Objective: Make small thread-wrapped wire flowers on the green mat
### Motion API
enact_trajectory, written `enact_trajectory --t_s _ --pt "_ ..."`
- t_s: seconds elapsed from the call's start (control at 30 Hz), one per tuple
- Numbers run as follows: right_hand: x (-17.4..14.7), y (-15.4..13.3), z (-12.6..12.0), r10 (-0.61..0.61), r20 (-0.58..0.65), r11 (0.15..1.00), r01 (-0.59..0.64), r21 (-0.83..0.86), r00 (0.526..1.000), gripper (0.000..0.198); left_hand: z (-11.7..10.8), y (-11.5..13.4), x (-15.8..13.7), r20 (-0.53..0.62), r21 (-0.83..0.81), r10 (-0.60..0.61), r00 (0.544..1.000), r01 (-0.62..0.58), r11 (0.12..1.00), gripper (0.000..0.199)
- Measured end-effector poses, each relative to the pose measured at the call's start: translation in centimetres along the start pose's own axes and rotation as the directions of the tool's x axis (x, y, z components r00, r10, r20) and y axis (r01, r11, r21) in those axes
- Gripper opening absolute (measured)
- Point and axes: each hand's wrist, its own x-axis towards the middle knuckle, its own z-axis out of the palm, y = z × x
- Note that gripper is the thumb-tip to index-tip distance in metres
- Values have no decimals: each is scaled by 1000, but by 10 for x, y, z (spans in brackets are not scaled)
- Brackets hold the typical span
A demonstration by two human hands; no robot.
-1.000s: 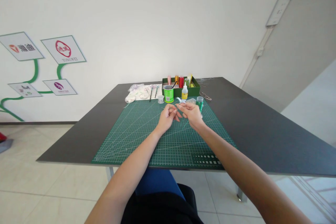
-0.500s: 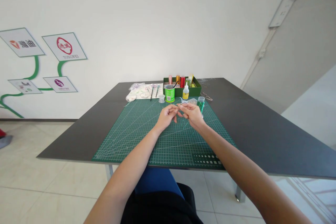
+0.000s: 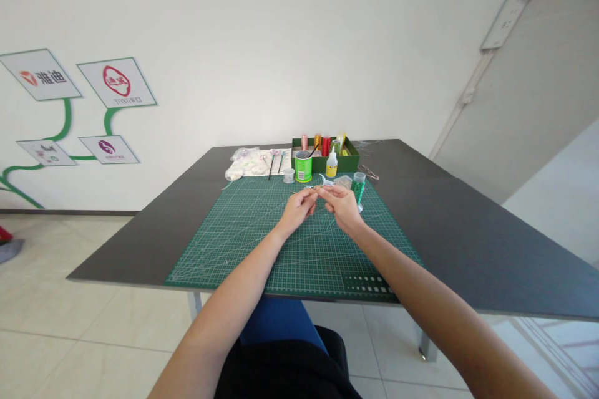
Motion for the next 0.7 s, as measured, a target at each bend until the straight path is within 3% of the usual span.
enact_trajectory --t_s 0.47,0.7 --pt "1 1 -4 90 105 994 -83 -64 990 39 -2 7 -2 -23 209 -33 999 37 977 33" --pt "-2 -6 -3 162 164 985 -150 -79 973 41 -8 8 0 -20 427 32 999 -21 904 29"
